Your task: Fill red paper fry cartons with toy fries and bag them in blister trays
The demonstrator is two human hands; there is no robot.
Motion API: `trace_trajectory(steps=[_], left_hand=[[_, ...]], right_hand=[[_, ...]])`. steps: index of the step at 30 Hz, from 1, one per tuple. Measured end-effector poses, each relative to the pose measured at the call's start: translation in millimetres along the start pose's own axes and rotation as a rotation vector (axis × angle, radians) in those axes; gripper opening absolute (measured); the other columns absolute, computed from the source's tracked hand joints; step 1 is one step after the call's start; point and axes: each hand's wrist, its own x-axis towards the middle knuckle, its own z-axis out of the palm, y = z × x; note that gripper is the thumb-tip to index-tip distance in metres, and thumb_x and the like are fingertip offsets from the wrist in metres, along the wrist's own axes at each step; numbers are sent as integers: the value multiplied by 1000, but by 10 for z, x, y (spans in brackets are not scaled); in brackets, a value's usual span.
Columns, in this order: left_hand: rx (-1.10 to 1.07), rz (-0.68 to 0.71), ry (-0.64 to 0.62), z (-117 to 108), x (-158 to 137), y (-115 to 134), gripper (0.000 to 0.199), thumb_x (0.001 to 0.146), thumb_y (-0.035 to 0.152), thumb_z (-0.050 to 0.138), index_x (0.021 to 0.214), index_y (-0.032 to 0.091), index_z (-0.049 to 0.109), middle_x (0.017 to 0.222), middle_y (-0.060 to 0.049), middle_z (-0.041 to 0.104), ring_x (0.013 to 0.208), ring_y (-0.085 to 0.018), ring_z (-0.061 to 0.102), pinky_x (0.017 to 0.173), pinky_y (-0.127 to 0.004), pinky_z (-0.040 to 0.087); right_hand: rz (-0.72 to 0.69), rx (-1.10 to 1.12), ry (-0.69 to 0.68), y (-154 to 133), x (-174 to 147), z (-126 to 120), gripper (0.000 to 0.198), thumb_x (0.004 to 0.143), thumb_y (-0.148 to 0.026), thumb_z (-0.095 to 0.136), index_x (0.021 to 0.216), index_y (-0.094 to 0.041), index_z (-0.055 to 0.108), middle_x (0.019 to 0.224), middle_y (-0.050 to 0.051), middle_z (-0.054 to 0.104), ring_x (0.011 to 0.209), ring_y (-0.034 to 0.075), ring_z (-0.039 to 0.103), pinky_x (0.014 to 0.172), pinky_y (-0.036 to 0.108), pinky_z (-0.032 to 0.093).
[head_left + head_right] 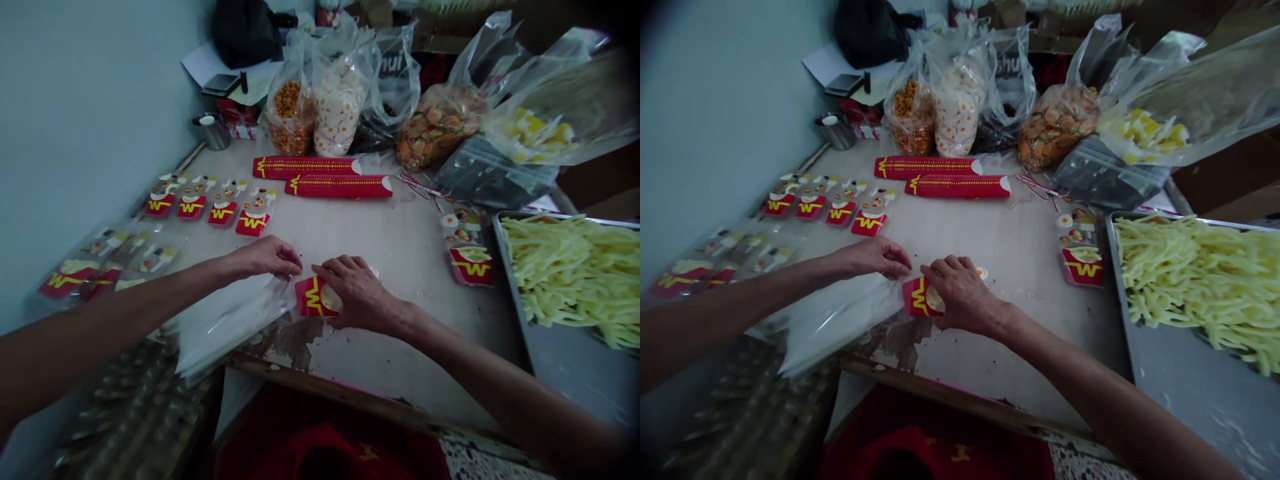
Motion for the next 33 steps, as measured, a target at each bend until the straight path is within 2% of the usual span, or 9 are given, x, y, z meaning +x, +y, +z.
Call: trace_trajectory(steps=[4, 6, 9, 14, 17, 20, 23, 28, 33], left_hand=[[147, 58, -219, 35, -28, 100, 30, 65, 35, 82, 91, 21, 81, 78, -4, 77, 68, -18, 66, 63, -26, 45], [204, 82, -224, 40, -25, 114, 44, 65, 31, 82, 108, 21, 78, 73, -2, 76, 67, -19, 67, 63, -26, 45], [353, 176, -60, 10, -99, 98, 67, 66, 22, 80, 131, 19, 66, 78, -3, 77, 74, -22, 71, 70, -29, 49], [844, 476, 420, 94, -632, -110, 33, 85, 23, 67, 117, 16, 72, 121, -13, 72, 118, -30, 62, 106, -42, 42], [941, 478, 647, 352, -920, -377, 38, 87, 26, 63, 123, 14, 67, 124, -16, 67, 117, -31, 58, 106, -45, 43], [910, 437, 691, 638, -952, -598, 49, 79, 26, 67, 126, 12, 62, 122, -16, 64, 113, -30, 57, 103, -43, 48], [915, 398, 737, 790, -847, -665, 53, 78, 24, 66, 130, 13, 59, 125, -15, 60, 116, -31, 55, 105, -45, 49], [888, 387, 792, 757, -729, -672, 53, 77, 18, 64, 129, 15, 58, 125, -13, 60, 115, -29, 55, 106, -43, 49], [908, 276, 781, 768, -645, -724, 58, 75, 10, 60, 133, 17, 56, 130, -12, 58, 117, -28, 54, 104, -42, 49]], right_hand=[[15, -34, 23, -272, 21, 71, 92, 68, -53, 80, 145, -13, 48, 120, 15, 64, 107, 34, 53, 92, 48, 41], [38, -56, 33, -436, 73, 144, 89, 69, -52, 80, 142, -12, 50, 119, 17, 64, 107, 35, 53, 91, 48, 42], [140, -71, 50, -675, 170, 308, 82, 74, -53, 79, 140, -12, 51, 120, 19, 64, 107, 37, 55, 90, 49, 44], [314, -103, 135, -859, -6, 562, 121, 65, -56, 89, 157, -14, 24, 147, 28, 48, 133, 45, 45, 104, 57, 38], [413, -123, 197, -850, -294, 623, 112, 71, -49, 86, 158, -19, 22, 143, 26, 52, 129, 45, 48, 97, 57, 43], [518, -117, 215, -848, -450, 662, 98, 74, -48, 82, 154, -20, 33, 132, 19, 60, 117, 40, 55, 91, 51, 46], [566, -129, 244, -873, -431, 734, 95, 72, -53, 83, 150, -17, 41, 130, 17, 61, 115, 37, 54, 93, 49, 44], [548, -100, 342, -927, -355, 825, 93, 73, -52, 84, 148, -16, 44, 142, 19, 52, 124, 37, 47, 99, 48, 42], [625, -88, 263, -969, -311, 770, 91, 68, -55, 86, 142, -15, 50, 119, 16, 61, 107, 34, 52, 88, 45, 43]])
